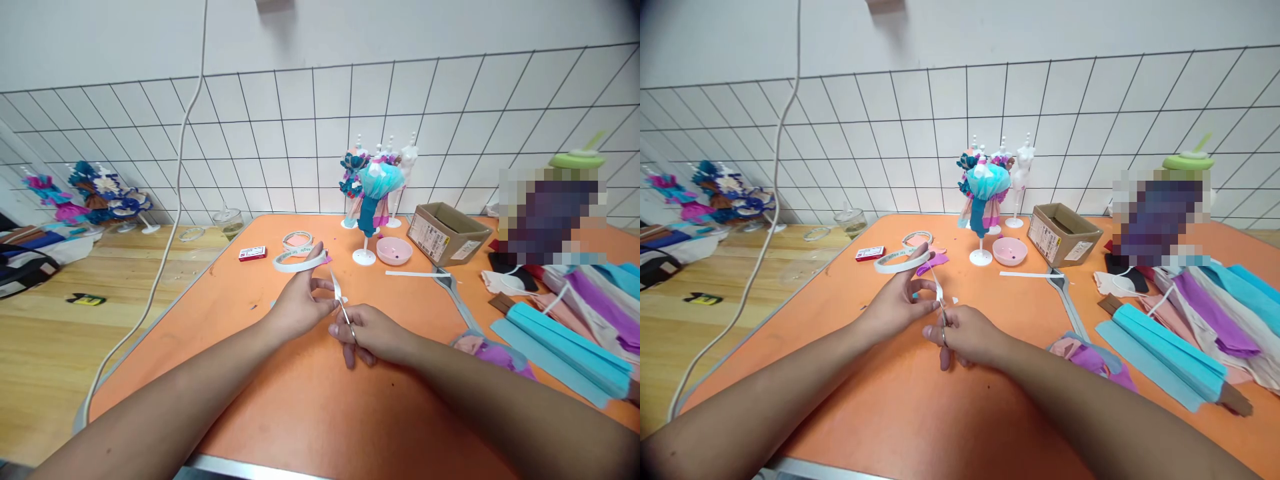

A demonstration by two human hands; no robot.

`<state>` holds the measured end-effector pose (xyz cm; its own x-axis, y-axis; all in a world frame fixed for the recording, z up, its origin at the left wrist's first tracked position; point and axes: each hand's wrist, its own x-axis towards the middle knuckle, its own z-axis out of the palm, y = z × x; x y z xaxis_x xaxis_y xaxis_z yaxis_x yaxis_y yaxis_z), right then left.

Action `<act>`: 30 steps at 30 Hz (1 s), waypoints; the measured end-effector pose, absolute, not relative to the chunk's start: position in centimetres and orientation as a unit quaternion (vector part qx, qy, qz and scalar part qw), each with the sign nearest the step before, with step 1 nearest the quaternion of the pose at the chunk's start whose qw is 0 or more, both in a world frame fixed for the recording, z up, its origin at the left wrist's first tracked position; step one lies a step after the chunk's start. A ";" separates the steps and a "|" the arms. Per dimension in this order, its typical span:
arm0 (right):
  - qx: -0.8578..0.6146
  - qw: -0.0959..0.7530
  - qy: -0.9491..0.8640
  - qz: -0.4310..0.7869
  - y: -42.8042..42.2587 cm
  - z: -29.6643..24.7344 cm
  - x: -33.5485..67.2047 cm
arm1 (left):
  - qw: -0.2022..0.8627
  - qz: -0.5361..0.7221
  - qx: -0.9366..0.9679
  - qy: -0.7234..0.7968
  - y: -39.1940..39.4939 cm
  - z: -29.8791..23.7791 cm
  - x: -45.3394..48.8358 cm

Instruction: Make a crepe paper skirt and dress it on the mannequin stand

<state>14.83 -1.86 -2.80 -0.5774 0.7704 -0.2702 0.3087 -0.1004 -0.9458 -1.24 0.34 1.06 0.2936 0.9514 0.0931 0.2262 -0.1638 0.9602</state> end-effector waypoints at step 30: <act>-0.435 0.218 -0.644 0.591 -1.8 -3.4 14.4 | 0.477 0.436 0.623 0.441 0.6 0.1 -1.2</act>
<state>14.40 -1.83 -3.36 -0.5263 0.8176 -0.2336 0.3030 -0.0763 -0.9499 -1.16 0.57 0.12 0.2306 0.9653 0.1227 0.1340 -0.1564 0.9786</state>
